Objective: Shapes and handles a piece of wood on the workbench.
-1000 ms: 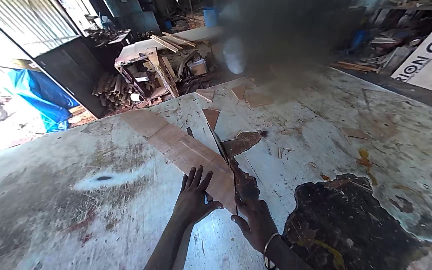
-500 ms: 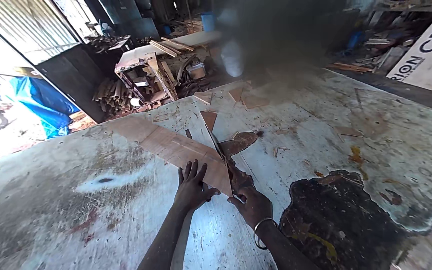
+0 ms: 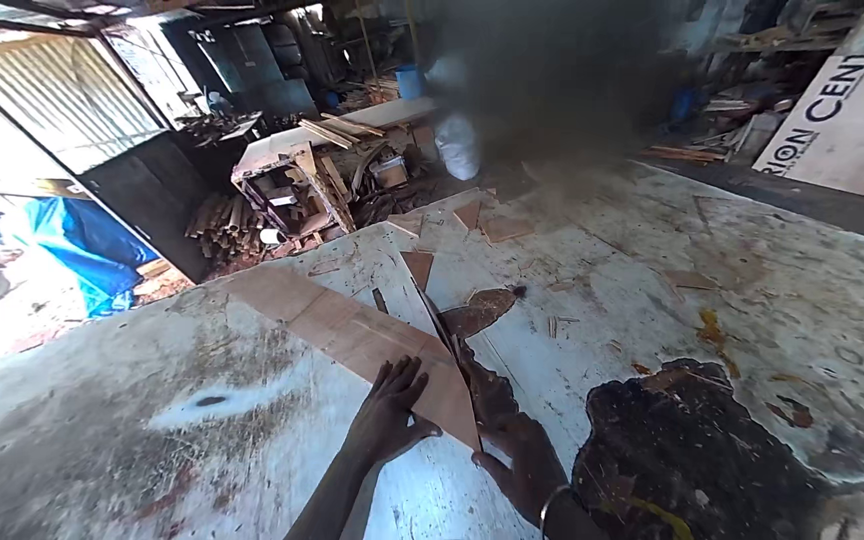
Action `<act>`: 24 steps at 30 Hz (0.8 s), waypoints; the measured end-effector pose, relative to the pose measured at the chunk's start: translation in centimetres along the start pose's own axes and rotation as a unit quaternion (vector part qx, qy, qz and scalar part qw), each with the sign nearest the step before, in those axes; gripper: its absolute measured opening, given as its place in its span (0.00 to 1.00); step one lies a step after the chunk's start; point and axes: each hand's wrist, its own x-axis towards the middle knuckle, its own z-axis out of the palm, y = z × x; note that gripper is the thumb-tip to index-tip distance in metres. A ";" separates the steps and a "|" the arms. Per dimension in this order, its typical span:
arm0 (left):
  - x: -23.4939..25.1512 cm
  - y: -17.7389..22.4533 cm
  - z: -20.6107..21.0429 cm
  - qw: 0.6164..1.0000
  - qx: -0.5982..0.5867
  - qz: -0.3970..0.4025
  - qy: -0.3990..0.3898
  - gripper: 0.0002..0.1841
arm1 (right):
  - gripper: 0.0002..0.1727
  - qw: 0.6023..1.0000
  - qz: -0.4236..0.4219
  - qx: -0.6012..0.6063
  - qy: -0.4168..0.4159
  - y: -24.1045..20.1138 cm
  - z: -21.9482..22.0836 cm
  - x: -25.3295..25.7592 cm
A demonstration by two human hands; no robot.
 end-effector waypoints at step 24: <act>2.3 2.6 -0.4 0.976 0.019 -0.204 -0.075 0.49 | 0.27 0.999 -0.015 0.040 -0.018 3.3 -2.3 1.7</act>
